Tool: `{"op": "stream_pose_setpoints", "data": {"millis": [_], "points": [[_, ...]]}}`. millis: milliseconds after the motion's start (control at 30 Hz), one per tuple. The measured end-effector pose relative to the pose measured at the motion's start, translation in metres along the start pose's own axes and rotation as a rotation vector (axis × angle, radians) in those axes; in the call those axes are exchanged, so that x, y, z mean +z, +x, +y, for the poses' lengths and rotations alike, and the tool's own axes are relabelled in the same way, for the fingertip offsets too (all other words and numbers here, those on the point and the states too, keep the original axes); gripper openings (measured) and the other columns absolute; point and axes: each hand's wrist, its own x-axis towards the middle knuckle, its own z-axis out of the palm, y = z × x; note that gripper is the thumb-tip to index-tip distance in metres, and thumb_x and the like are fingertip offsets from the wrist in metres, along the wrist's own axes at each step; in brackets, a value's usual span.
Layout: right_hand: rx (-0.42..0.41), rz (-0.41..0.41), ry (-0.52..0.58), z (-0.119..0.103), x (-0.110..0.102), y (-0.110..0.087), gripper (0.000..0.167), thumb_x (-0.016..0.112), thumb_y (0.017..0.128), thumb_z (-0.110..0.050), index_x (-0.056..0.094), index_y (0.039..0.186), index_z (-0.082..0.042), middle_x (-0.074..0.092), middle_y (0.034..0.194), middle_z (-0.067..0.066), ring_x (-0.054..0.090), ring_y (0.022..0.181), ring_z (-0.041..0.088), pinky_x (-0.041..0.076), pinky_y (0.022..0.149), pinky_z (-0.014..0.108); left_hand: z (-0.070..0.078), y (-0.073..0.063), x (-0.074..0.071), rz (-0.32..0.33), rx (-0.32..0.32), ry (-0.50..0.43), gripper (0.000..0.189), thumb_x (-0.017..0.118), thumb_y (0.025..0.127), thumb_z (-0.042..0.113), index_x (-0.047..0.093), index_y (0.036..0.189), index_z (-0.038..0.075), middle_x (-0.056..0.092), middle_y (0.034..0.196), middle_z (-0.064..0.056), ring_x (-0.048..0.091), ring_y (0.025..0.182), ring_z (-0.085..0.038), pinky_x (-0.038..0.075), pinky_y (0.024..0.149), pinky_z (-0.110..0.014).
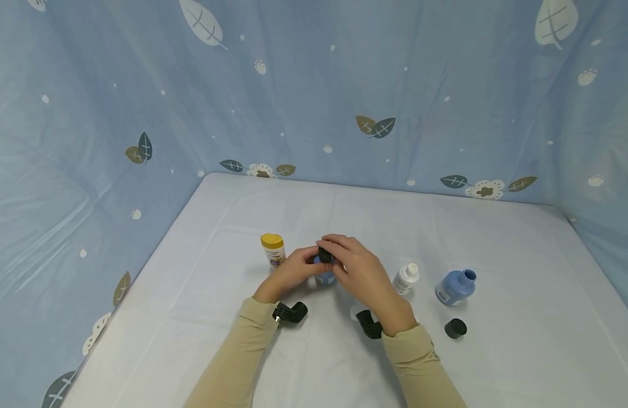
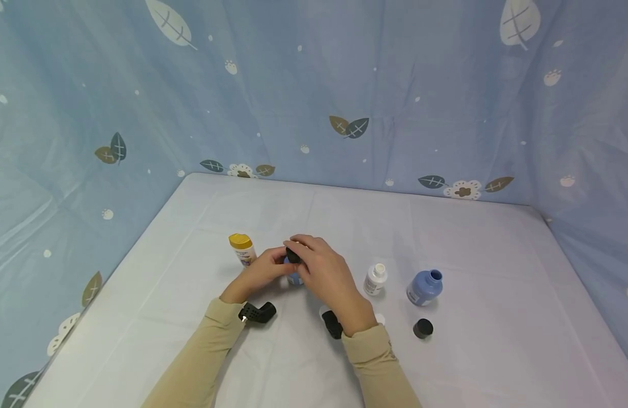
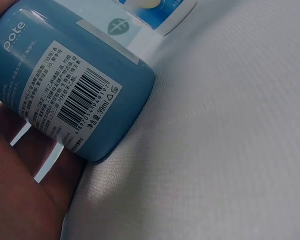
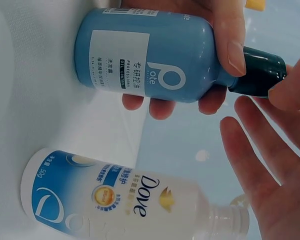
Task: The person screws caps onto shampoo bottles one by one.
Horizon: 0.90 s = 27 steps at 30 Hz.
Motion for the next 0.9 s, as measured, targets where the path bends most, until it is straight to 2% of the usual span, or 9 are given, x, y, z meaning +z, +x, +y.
{"op": "stream_pose_setpoints", "data": {"millis": [67,300,367,600,833,900], "points": [[-0.001,-0.006,0.006,0.0,0.0,0.0,0.04,0.055,0.081,0.0,0.058,0.119,-0.012,0.052,0.12,0.0,0.049,0.104,0.014,0.045,0.071,0.027,0.001,-0.001,0.0,-0.003,-0.004,-0.007,0.036,0.061,0.085,0.023,0.055,0.12,0.015,0.055,0.118,0.0,0.05,0.106,-0.014,0.039,0.089,-0.031],[0.039,0.03,0.011,-0.001,-0.001,0.0,0.03,0.055,0.084,-0.005,0.061,0.112,-0.013,0.055,0.11,-0.003,0.052,0.097,0.012,0.046,0.071,0.027,0.028,-0.008,0.001,-0.02,0.023,0.011,0.036,0.06,0.086,0.016,0.054,0.121,0.006,0.055,0.119,-0.005,0.05,0.105,-0.013,0.039,0.089,-0.03],[0.044,0.028,0.003,-0.001,-0.002,0.0,0.029,0.056,0.084,-0.007,0.062,0.111,-0.013,0.055,0.109,-0.003,0.052,0.095,0.011,0.046,0.071,0.025,0.031,-0.008,0.001,-0.018,0.013,0.014,0.036,0.06,0.086,0.015,0.054,0.12,0.006,0.055,0.118,-0.004,0.05,0.104,-0.013,0.039,0.088,-0.03],[0.09,-0.011,0.004,-0.001,-0.001,0.0,0.03,0.062,0.083,-0.014,0.059,0.114,-0.013,0.054,0.114,-0.002,0.054,0.098,0.012,0.046,0.074,0.027,0.032,-0.009,0.001,-0.011,0.009,0.027,0.036,0.059,0.086,0.013,0.054,0.121,0.006,0.056,0.117,-0.005,0.05,0.105,-0.014,0.039,0.09,-0.031],[0.088,-0.01,-0.005,0.0,0.0,0.001,0.036,0.064,0.083,-0.016,0.057,0.118,-0.015,0.054,0.11,-0.003,0.055,0.089,0.01,0.046,0.069,0.026,0.03,-0.008,0.001,-0.008,0.006,0.013,0.035,0.058,0.086,0.012,0.054,0.121,0.005,0.057,0.116,-0.006,0.051,0.104,-0.017,0.039,0.089,-0.031],[0.076,-0.005,-0.005,0.0,0.001,0.0,0.036,0.064,0.082,-0.014,0.058,0.117,-0.014,0.053,0.108,-0.003,0.054,0.086,0.009,0.046,0.068,0.025,0.021,-0.006,0.001,0.0,0.008,0.013,0.034,0.059,0.086,0.016,0.055,0.119,0.008,0.057,0.115,-0.004,0.051,0.103,-0.016,0.04,0.088,-0.031]]}}
